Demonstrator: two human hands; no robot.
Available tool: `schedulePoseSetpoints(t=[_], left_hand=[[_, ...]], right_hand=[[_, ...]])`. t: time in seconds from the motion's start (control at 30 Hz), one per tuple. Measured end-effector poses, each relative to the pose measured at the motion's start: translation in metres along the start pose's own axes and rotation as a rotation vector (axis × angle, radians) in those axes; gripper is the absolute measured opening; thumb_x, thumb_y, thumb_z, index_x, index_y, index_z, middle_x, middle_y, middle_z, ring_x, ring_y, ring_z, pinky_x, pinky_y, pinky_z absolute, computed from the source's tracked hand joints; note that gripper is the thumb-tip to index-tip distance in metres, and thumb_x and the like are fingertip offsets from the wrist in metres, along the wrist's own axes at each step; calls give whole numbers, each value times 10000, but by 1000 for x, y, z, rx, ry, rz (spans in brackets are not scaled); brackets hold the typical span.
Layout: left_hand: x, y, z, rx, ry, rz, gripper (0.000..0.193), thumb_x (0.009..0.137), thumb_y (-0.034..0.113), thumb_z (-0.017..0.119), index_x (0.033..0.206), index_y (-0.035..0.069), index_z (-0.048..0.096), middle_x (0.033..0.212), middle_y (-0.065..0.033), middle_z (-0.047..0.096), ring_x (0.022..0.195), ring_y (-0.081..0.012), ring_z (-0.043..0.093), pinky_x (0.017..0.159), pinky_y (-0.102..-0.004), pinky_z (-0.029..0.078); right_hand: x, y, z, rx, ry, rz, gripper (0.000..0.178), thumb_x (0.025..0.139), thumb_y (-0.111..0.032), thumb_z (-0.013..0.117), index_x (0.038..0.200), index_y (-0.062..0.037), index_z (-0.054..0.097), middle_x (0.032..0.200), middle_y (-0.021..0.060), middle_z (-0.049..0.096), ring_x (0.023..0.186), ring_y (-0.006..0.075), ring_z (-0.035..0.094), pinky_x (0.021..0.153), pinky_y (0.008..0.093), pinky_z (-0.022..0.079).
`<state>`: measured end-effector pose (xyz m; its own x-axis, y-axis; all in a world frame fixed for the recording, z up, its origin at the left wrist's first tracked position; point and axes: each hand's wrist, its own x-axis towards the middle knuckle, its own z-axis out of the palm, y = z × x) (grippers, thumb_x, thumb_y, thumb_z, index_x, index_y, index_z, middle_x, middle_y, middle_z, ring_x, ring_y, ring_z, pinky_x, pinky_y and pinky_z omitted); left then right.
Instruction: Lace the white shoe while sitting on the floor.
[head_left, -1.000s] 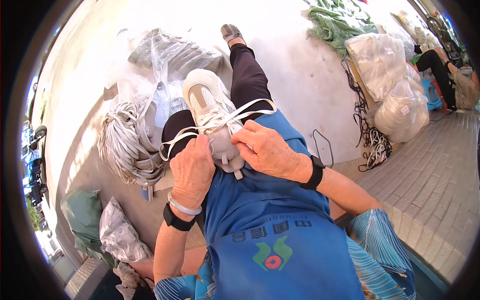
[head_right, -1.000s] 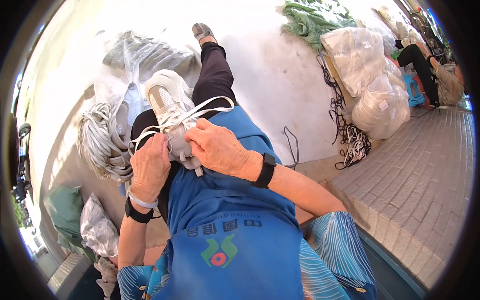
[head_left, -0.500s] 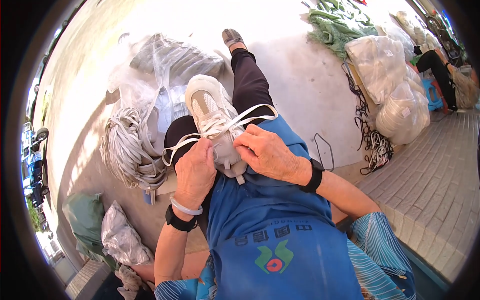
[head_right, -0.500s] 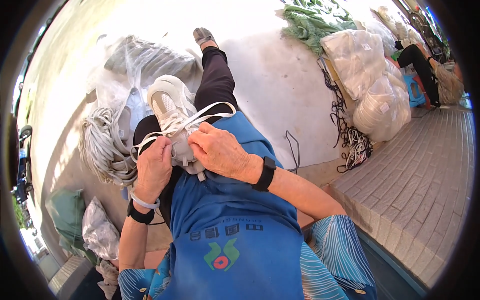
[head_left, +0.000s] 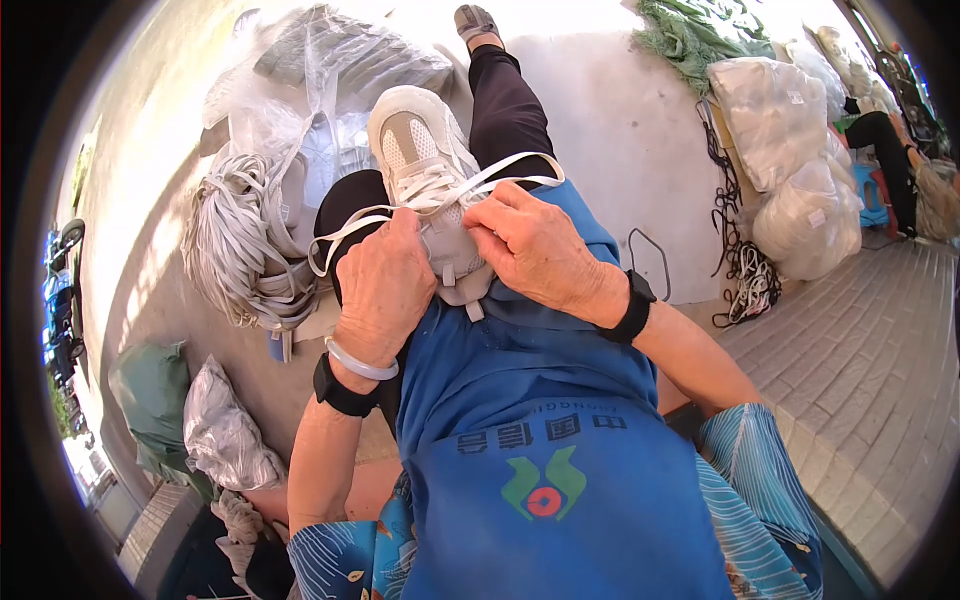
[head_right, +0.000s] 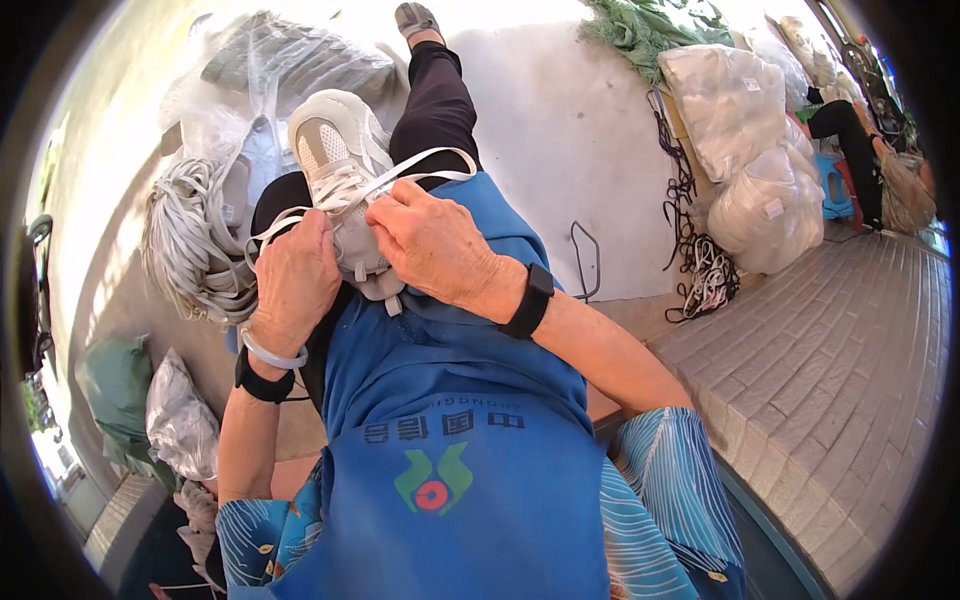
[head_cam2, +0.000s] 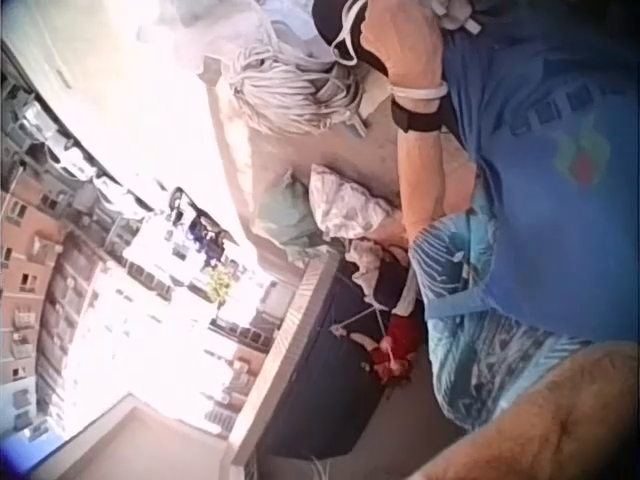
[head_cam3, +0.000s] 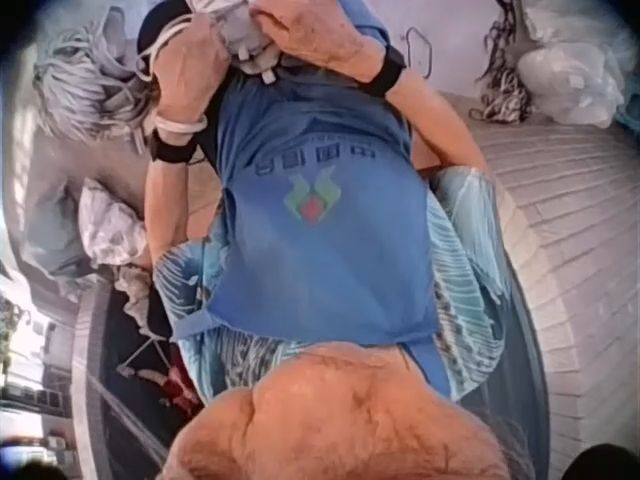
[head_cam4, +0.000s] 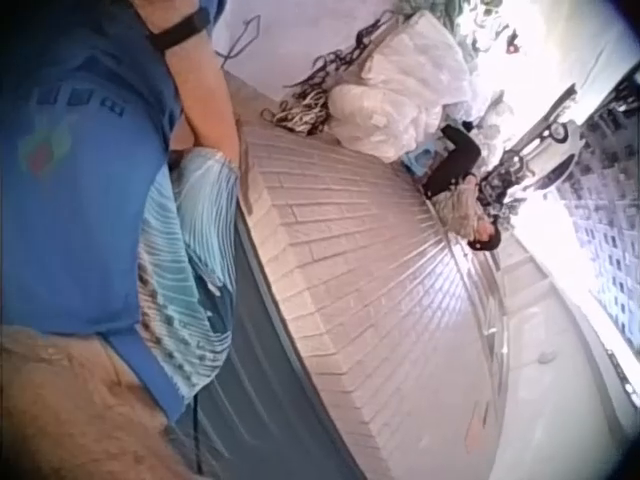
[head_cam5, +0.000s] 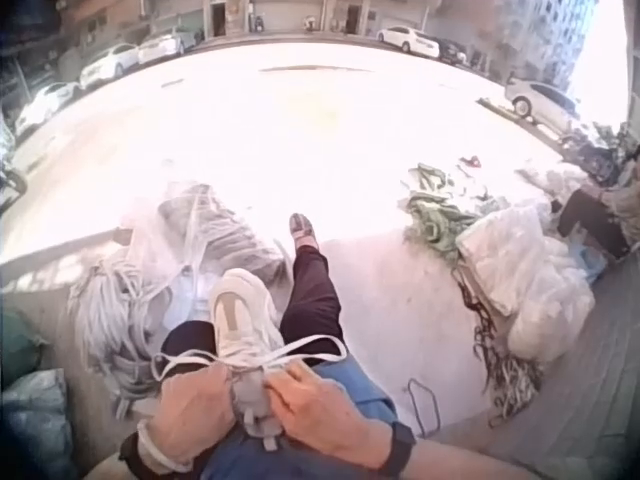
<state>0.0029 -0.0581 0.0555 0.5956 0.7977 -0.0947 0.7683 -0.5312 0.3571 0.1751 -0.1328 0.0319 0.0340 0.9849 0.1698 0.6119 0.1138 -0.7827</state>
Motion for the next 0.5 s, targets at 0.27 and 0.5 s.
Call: schedulePoseSetpoints(t=[0.27,0.5], left_hand=[[4,-25,10,-446,-114,-19,103,884,124,572,908,31,612,768,-178,642,726,-346,634,653,-409,485],[3,-23,22,-586,13,75,89,906,90,588,957,21,609,803,-103,615,720,-224,583,641,-308,466]], right_hand=[[-1,4,3,16,28,-17,88,841,-37,618,928,-27,626,858,117,573,745,310,603,664,383,496],[10,-2,8,-64,43,2,98,874,-132,600,905,-40,610,861,115,561,729,309,630,617,403,510]])
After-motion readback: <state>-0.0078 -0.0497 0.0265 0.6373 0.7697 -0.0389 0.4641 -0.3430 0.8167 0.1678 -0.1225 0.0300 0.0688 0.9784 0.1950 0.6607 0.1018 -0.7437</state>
